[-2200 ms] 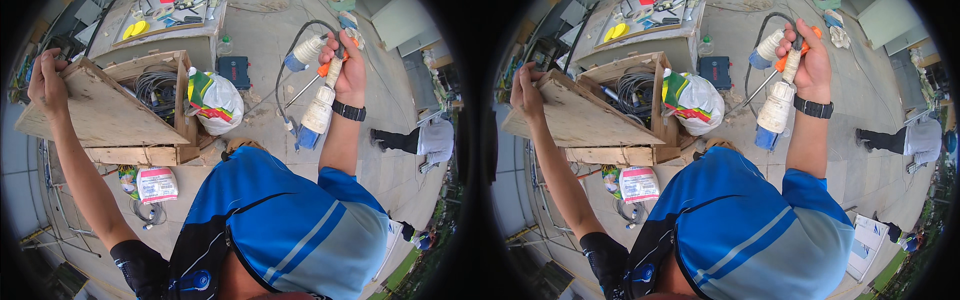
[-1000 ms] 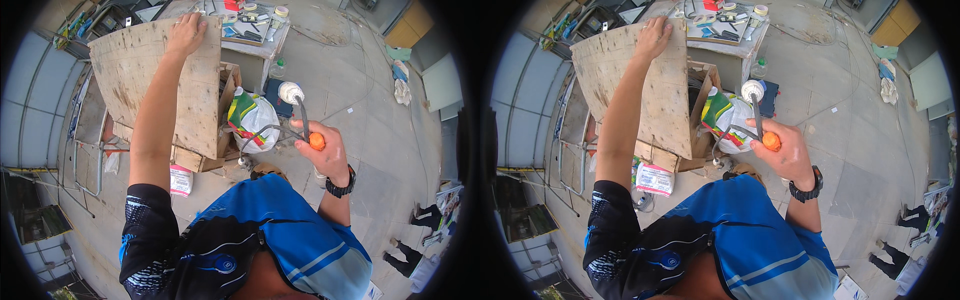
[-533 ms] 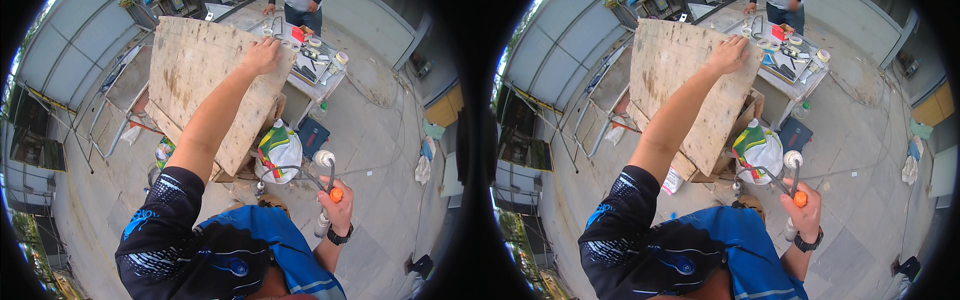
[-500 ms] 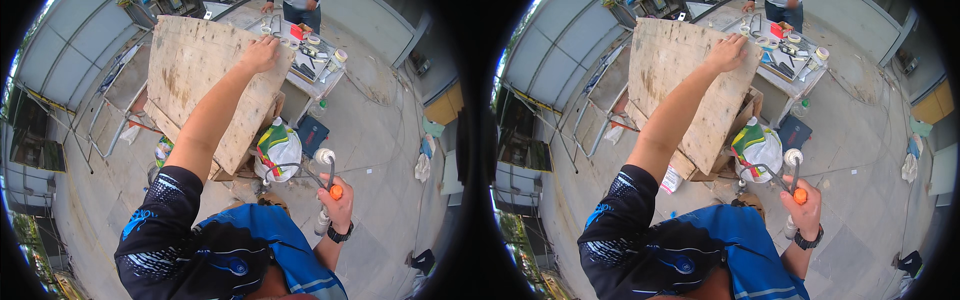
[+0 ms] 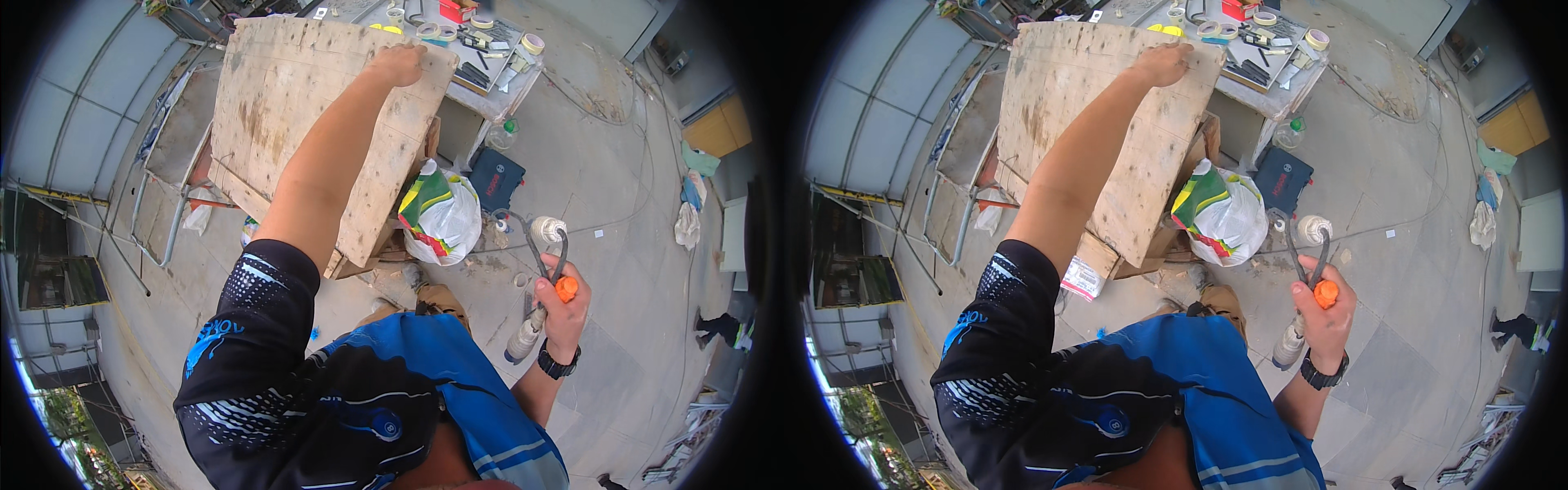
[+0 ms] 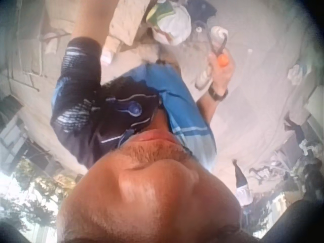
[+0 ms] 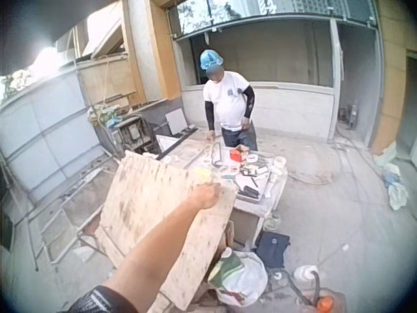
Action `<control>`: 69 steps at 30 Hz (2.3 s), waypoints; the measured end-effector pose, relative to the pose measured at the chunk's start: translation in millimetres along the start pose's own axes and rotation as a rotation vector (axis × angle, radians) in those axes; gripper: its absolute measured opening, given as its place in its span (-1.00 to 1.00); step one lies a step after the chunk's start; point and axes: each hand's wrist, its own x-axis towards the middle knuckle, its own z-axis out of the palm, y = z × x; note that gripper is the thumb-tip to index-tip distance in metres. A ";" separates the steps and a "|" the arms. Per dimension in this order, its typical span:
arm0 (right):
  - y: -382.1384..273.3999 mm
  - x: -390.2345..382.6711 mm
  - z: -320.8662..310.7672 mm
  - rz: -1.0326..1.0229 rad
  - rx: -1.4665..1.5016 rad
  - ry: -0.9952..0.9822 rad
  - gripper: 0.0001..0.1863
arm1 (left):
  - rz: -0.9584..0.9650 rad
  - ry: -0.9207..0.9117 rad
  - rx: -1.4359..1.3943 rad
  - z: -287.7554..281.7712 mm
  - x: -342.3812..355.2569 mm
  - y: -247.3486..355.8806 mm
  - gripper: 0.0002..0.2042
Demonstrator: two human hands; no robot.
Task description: The person walks from an indoor corridor to an outdoor construction area, retrieves a screwdriver and an electrical connector from a wooden crate, and uses the screwdriver to tighten the connector. The person then compares the connector with another similar unit.
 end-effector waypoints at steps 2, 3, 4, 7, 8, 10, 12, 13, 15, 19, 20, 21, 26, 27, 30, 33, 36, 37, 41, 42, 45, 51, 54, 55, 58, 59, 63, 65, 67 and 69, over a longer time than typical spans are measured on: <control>5.5 -2.2 -3.6 0.020 0.023 0.029 -0.69 | 0.002 -0.018 -0.067 28.6 -6.1 -8.2 -0.50; 5.8 -2.5 -4.9 0.031 0.015 0.023 -0.69 | -0.006 -0.025 -0.096 42.4 -14.2 -16.5 -0.50; 6.0 -0.9 -5.0 0.041 0.008 0.017 -0.69 | 0.000 -0.043 -0.093 54.2 -24.5 -23.2 -0.50; 1.0 4.7 -0.3 0.086 -0.018 -0.045 -0.70 | -0.015 -0.089 -0.127 85.2 -78.7 -41.0 -0.52; -1.2 7.3 2.3 0.102 -0.030 -0.075 -0.70 | -0.035 -0.101 -0.171 94.5 -100.7 -43.4 -0.54; -6.5 13.6 10.2 0.079 -0.080 -0.183 -0.69 | -0.161 -0.072 -0.438 125.3 -137.8 -43.8 -0.59; -11.2 21.1 24.0 -0.003 -0.152 -0.294 -0.69 | -0.207 -0.123 -0.709 136.4 -183.7 -27.3 -0.59; -13.2 24.5 34.1 -0.072 -0.201 -0.352 -0.70 | -0.275 -0.175 -0.910 133.0 -210.7 -12.1 -0.59; -13.4 26.9 58.1 -0.222 -0.272 -0.466 -0.72 | -0.388 -0.302 -1.280 111.0 -263.7 27.6 -0.57; -9.9 17.6 119.4 -0.510 -0.493 -0.776 -0.79 | -0.459 -0.712 -1.986 90.5 -347.7 73.7 -0.34; -9.9 12.5 132.4 -0.592 -0.572 -0.886 -0.80 | -0.503 -0.574 -2.137 78.9 -363.2 86.8 -0.32; -5.8 5.3 145.9 -0.635 -0.595 -0.910 -0.80 | -0.542 -0.420 -2.278 64.3 -374.3 96.8 -0.31; 0.6 -16.6 186.7 -0.768 -0.858 -1.125 -0.68 | -0.661 -0.159 -2.706 62.6 -417.7 79.9 -0.38; 0.3 -20.4 193.1 -0.813 -0.883 -1.144 -0.66 | -0.660 -0.090 -2.708 65.9 -426.8 75.7 -0.39; -8.2 -21.2 207.5 -0.899 -0.766 -1.165 -0.66 | -0.556 0.132 -2.781 70.6 -453.2 63.9 -0.44; -20.2 2.8 215.0 -0.807 -0.482 -1.279 -0.53 | -0.307 0.377 -2.633 64.6 -479.4 53.5 -0.45; -58.3 35.1 205.7 -0.586 -0.150 -1.154 -0.50 | -0.333 0.520 -2.225 36.2 -508.5 50.7 -0.26; -69.3 41.5 200.0 -0.498 -0.001 -1.073 -0.49 | -0.320 0.552 -2.076 33.0 -519.3 49.0 -0.23; -127.8 49.3 200.2 -0.296 0.901 -1.280 -0.48 | -0.276 0.554 -1.906 29.1 -561.7 42.5 -0.03; -143.2 52.4 199.3 -0.294 0.927 -1.364 -0.49 | -0.328 0.527 -1.925 23.2 -574.7 43.6 -0.04; -180.2 33.9 209.3 -0.151 1.045 -1.391 -0.83 | -0.397 0.722 -1.663 21.3 -597.6 49.8 -0.16; -204.2 14.3 231.8 -0.083 1.007 -1.443 -0.74 | -0.124 0.879 -1.386 16.0 -605.3 49.7 -0.36; -208.0 9.6 245.0 -0.156 0.913 -1.598 -0.75 | -0.114 0.883 -1.371 15.1 -610.9 52.3 -0.37; -208.4 7.3 249.6 -0.183 0.892 -1.635 -0.75 | -0.113 0.893 -1.363 15.0 -612.9 53.1 -0.37; -207.1 -4.5 259.6 -0.202 0.875 -1.667 -0.77 | -0.117 0.923 -1.331 16.2 -617.7 54.5 -0.37; -206.3 -7.4 261.8 -0.208 0.870 -1.677 -0.77 | -0.124 0.933 -1.314 17.5 -619.1 54.1 -0.37; -200.6 -10.8 265.4 -0.225 0.814 -1.731 -0.83 | -0.161 0.965 -1.306 18.9 -627.7 54.4 -0.38; -193.9 -22.8 271.2 -0.217 0.877 -1.717 -0.87 | -0.224 1.020 -1.409 17.3 -628.5 58.9 -0.33; -194.3 -35.5 278.1 -0.192 0.934 -1.698 -0.92 | -0.275 1.043 -1.441 15.7 -628.1 62.9 -0.29; -197.1 -42.6 284.0 -0.162 0.944 -1.696 -0.93 | -0.313 1.035 -1.402 11.0 -626.9 64.5 -0.28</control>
